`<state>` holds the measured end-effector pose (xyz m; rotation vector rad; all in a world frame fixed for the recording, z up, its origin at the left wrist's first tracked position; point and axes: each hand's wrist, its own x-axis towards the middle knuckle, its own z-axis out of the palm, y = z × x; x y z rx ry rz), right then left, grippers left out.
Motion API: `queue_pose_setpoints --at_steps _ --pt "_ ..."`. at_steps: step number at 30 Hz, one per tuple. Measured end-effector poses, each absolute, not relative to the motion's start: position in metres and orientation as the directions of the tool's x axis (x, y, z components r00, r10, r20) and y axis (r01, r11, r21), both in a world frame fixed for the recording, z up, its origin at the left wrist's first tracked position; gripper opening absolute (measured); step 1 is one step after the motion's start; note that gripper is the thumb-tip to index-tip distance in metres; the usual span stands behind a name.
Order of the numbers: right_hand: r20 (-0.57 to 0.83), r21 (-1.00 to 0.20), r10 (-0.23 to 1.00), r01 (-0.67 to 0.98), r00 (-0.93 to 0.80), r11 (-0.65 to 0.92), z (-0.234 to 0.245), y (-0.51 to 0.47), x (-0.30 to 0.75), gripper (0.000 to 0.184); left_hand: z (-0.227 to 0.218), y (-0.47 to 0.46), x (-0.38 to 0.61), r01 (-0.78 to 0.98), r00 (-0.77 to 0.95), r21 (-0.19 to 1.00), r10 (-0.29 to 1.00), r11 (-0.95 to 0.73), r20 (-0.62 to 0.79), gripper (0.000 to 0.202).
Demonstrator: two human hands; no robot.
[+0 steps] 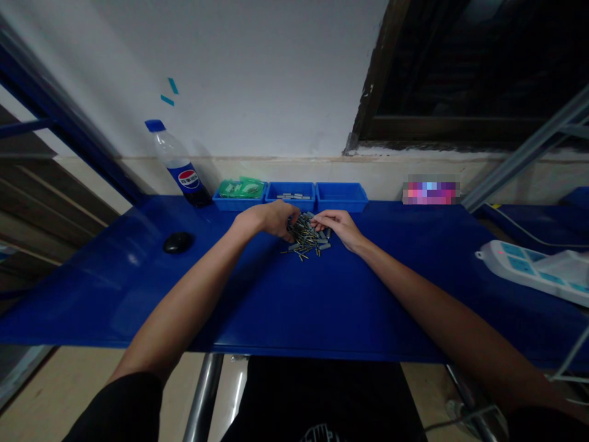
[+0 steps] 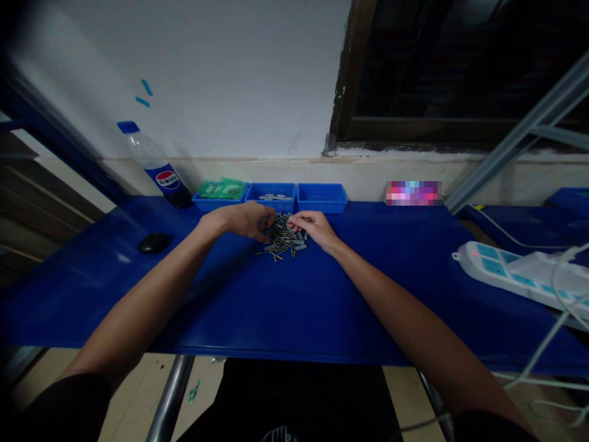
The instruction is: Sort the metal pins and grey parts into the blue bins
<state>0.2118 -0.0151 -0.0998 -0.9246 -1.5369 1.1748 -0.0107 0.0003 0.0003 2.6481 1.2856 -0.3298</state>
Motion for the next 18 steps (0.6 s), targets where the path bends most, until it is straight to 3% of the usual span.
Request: queue_pose_setpoints --at_steps 9,18 --pt "0.237 -0.968 0.937 0.015 -0.256 0.249 -0.101 -0.015 0.212 0.026 -0.007 0.0 -0.004 0.79 0.591 0.053 0.735 -0.611 -0.331 0.038" --pt "0.232 -0.969 0.94 0.025 -0.251 0.246 -0.102 -0.014 0.212 0.029 -0.013 0.004 -0.004 0.773 0.619 0.039 0.74 -0.633 -0.264 0.039"
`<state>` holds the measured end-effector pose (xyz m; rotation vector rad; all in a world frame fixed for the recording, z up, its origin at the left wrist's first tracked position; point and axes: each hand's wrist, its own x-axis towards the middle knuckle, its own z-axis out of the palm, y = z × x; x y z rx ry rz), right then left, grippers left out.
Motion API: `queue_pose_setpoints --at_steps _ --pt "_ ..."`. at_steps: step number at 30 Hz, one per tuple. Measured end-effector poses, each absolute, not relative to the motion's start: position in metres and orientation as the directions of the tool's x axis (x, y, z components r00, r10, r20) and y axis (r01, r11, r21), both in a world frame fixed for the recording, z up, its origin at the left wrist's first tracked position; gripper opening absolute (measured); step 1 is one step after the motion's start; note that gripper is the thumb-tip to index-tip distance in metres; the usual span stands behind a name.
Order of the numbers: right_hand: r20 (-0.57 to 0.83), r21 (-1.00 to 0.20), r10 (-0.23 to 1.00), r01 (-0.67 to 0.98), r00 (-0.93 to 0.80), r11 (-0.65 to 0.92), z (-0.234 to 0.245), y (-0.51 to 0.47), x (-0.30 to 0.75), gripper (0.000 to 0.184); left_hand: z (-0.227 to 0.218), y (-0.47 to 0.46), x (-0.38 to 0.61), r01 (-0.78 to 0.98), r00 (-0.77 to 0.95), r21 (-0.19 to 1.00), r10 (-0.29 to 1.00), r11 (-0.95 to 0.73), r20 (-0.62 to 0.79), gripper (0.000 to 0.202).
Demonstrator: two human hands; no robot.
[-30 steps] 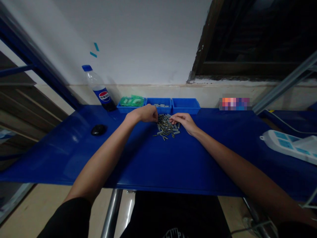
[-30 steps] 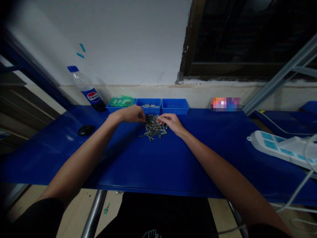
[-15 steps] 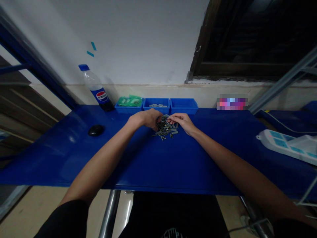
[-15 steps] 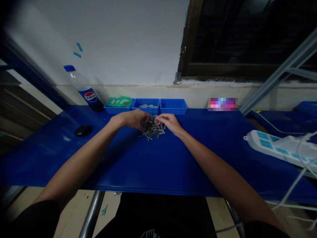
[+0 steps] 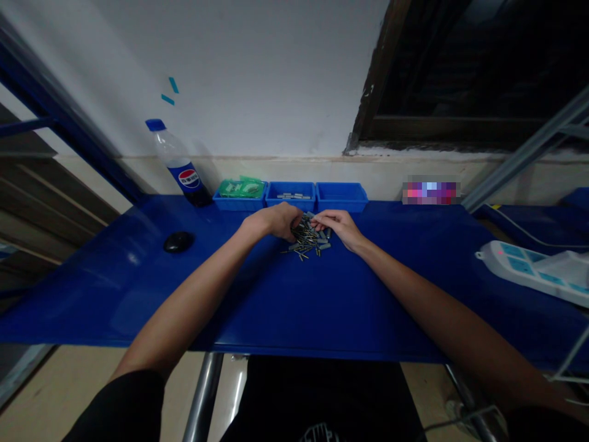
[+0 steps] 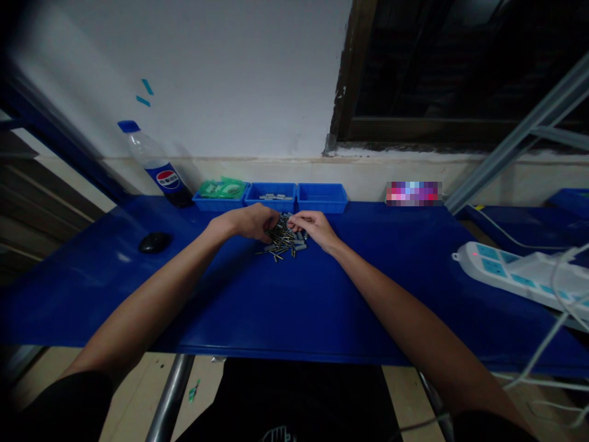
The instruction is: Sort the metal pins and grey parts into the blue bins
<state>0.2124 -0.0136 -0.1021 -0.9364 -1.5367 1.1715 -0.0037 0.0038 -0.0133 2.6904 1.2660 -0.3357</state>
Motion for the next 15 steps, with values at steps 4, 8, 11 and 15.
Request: queue_pose_setpoints --at_steps 4,8,11,15 --pt "0.237 -0.967 0.939 0.028 -0.25 0.252 -0.1012 -0.014 0.2121 0.03 -0.0113 0.0023 -0.0025 0.766 0.634 0.062 0.737 -0.64 -0.233 0.039" --pt "0.232 -0.969 0.94 0.024 -0.25 0.246 -0.0999 -0.0149 0.2115 0.03 -0.0086 0.0012 -0.0015 0.774 0.627 0.073 0.744 -0.629 -0.232 0.038" --pt "0.233 -0.97 0.941 0.015 -0.248 0.244 -0.1001 -0.0146 0.211 0.03 -0.0077 0.0014 -0.002 0.76 0.642 0.077 0.726 -0.645 -0.247 0.035" --pt "0.233 -0.969 0.938 0.019 -0.255 0.246 -0.1014 -0.0138 0.2115 0.03 -0.0079 0.0016 -0.0047 0.768 0.629 0.08 0.723 -0.636 -0.287 0.041"
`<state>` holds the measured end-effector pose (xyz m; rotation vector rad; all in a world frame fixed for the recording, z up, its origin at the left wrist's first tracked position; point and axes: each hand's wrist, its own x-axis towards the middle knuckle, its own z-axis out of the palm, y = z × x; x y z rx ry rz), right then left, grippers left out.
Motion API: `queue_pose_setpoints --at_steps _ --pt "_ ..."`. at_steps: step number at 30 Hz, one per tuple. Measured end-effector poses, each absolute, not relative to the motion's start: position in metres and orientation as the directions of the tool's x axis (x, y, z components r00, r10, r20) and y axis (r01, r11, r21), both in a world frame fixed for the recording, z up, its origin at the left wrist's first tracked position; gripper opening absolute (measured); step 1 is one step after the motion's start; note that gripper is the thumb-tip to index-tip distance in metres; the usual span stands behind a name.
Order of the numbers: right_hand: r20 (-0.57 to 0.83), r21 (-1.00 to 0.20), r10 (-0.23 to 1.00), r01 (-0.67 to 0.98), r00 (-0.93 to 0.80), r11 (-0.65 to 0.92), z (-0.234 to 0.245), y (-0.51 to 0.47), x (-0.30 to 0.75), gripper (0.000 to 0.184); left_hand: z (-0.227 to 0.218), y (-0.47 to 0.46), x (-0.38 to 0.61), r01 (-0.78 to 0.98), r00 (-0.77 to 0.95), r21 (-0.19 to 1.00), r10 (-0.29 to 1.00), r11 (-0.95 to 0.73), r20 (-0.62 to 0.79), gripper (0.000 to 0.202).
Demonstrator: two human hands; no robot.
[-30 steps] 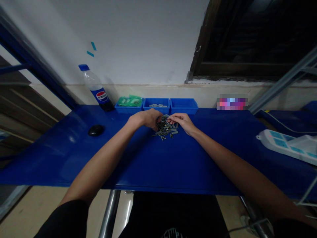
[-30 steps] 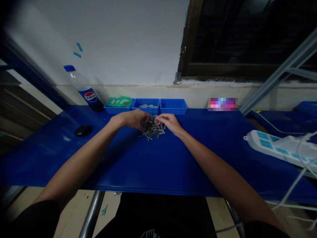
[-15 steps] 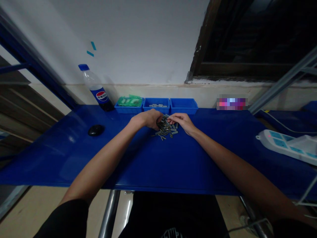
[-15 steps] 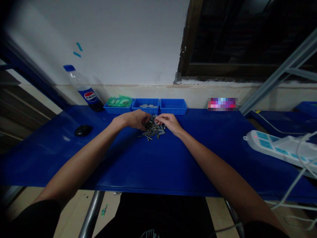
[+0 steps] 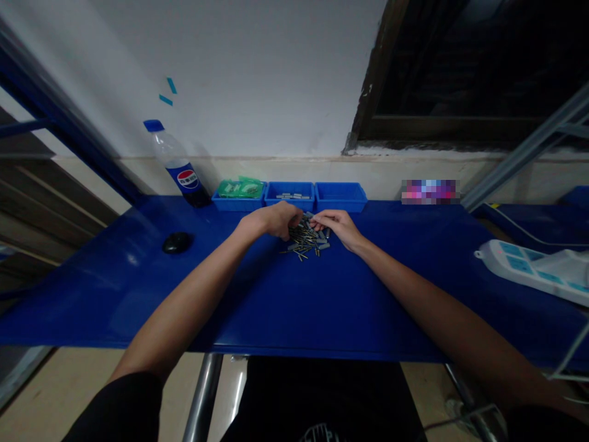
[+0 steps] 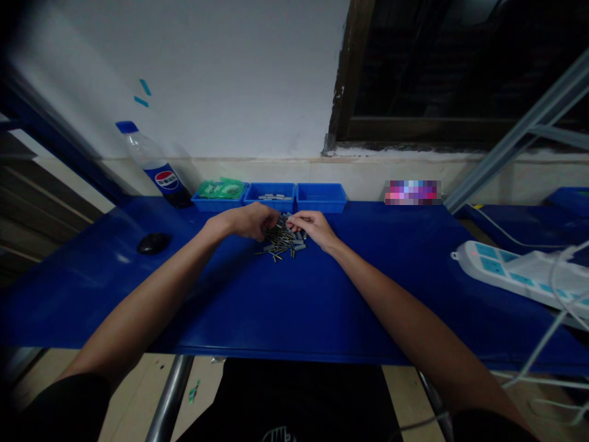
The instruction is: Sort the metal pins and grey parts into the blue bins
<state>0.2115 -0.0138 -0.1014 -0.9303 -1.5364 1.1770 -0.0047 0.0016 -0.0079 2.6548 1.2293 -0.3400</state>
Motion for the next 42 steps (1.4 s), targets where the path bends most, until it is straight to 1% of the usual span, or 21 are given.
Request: queue_pose_setpoints --at_steps 5,10,14,16,19,21,23,26,28,31,33,35,37,39,42 --pt "0.24 -0.966 0.936 0.033 -0.257 0.257 -0.102 -0.014 0.213 0.029 -0.015 0.005 -0.008 0.789 0.596 0.06 0.739 -0.611 -0.315 0.046" --pt "0.242 -0.966 0.934 0.021 -0.262 0.256 -0.103 -0.014 0.213 0.025 -0.021 0.011 -0.01 0.801 0.581 0.057 0.752 -0.596 -0.311 0.052" --pt "0.234 -0.968 0.938 0.023 -0.257 0.248 -0.102 -0.014 0.213 0.026 -0.014 0.005 -0.009 0.808 0.564 0.013 0.766 -0.589 -0.31 0.051" --pt "0.235 -0.969 0.937 0.019 -0.258 0.248 -0.102 -0.015 0.212 0.027 -0.008 0.001 -0.009 0.817 0.544 -0.003 0.771 -0.577 -0.33 0.052" --pt "0.244 -0.967 0.933 0.004 -0.264 0.254 -0.101 -0.015 0.212 0.026 -0.001 -0.005 -0.009 0.821 0.525 -0.012 0.764 -0.571 -0.375 0.052" --pt "0.247 -0.967 0.931 0.0 -0.268 0.256 -0.1 -0.015 0.212 0.025 0.002 -0.006 -0.011 0.817 0.535 -0.002 0.758 -0.577 -0.373 0.048" --pt "0.247 -0.967 0.931 -0.002 -0.269 0.256 -0.101 -0.015 0.212 0.025 0.006 -0.003 -0.014 0.816 0.555 0.046 0.76 -0.576 -0.338 0.044" --pt "0.241 -0.968 0.933 0.001 -0.269 0.25 -0.102 -0.014 0.213 0.025 0.011 0.003 -0.021 0.795 0.607 0.185 0.748 -0.578 -0.268 0.039" --pt "0.236 -0.969 0.934 0.004 -0.27 0.246 -0.103 -0.013 0.213 0.026 0.013 0.007 -0.024 0.75 0.658 0.272 0.719 -0.603 -0.224 0.032" --pt "0.232 -0.97 0.934 0.005 -0.271 0.243 -0.103 -0.012 0.213 0.025 0.013 0.01 -0.025 0.689 0.711 0.335 0.689 -0.642 -0.143 0.02" --pt "0.232 -0.97 0.934 0.006 -0.271 0.242 -0.103 -0.012 0.213 0.023 0.011 0.01 -0.024 0.682 0.713 0.367 0.687 -0.633 -0.139 0.021" --pt "0.233 -0.97 0.935 0.01 -0.269 0.244 -0.103 -0.013 0.213 0.021 0.008 0.01 -0.023 0.689 0.703 0.385 0.695 -0.614 -0.152 0.025" --pt "0.233 -0.969 0.936 0.014 -0.265 0.245 -0.102 -0.013 0.213 0.021 0.005 0.012 -0.023 0.703 0.679 0.396 0.724 -0.591 -0.125 0.027" --pt "0.233 -0.969 0.937 0.017 -0.261 0.246 -0.101 -0.014 0.213 0.023 0.0 0.016 -0.023 0.72 0.623 0.424 0.781 -0.549 -0.046 0.026" --pt "0.237 -0.968 0.935 0.015 -0.265 0.25 -0.1 -0.015 0.212 0.026 -0.01 0.025 -0.024 0.728 0.493 0.501 0.865 -0.468 0.092 0.03"
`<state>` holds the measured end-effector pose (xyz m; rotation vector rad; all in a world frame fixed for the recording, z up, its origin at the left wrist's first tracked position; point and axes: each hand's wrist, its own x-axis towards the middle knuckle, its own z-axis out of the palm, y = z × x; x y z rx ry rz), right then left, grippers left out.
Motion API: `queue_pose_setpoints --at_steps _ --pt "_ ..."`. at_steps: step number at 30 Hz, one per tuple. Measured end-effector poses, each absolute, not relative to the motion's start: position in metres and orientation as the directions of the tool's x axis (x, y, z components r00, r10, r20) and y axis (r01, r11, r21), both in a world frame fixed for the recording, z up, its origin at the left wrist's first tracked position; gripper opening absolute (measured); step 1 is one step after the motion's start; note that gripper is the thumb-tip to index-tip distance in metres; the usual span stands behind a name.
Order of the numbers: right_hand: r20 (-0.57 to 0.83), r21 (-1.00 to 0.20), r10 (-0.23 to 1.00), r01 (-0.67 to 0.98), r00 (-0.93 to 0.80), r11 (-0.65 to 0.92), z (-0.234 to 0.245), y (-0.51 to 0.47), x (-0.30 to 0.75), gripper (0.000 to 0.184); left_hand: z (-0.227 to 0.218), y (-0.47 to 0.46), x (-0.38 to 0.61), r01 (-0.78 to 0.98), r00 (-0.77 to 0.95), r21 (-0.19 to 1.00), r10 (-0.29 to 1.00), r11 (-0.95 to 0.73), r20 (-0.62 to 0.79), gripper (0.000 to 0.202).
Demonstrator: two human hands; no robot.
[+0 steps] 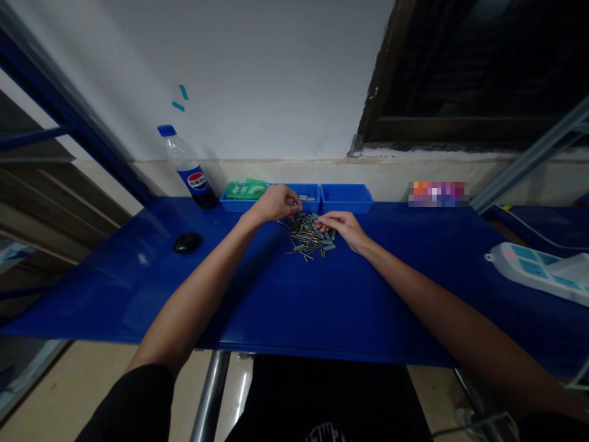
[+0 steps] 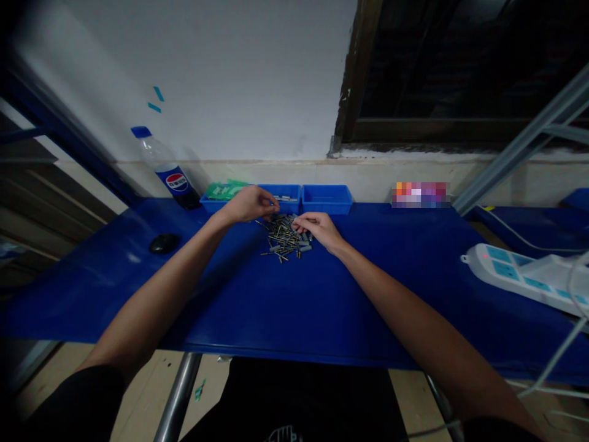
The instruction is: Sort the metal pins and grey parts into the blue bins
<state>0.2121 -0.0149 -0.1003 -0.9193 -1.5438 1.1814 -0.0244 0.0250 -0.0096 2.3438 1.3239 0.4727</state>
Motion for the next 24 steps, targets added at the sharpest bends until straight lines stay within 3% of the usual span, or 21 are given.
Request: queue_pose_setpoints --at_steps 5,8,14,19,24 --pt "0.238 -0.969 0.935 -0.002 -0.264 0.247 -0.1 -0.015 0.212 0.022 -0.022 0.036 -0.028 0.666 0.379 0.599 0.893 -0.445 0.242 0.052" --pt "0.236 -0.97 0.937 -0.002 -0.256 0.244 -0.101 -0.014 0.212 0.022 -0.017 0.034 -0.03 0.656 0.424 0.566 0.864 -0.499 0.27 0.045" --pt "0.245 -0.967 0.936 0.003 -0.252 0.254 -0.103 -0.013 0.212 0.022 -0.004 0.019 -0.025 0.675 0.672 0.325 0.734 -0.662 0.098 0.024" --pt "0.241 -0.97 0.945 -0.021 -0.22 0.243 -0.102 -0.014 0.212 0.024 -0.015 0.013 -0.011 0.645 0.74 0.295 0.672 -0.704 -0.014 0.025" --pt "0.235 -0.971 0.964 -0.083 -0.125 0.226 -0.103 -0.012 0.212 0.027 -0.026 0.011 0.0 0.628 0.772 0.192 0.634 -0.754 -0.032 0.022"
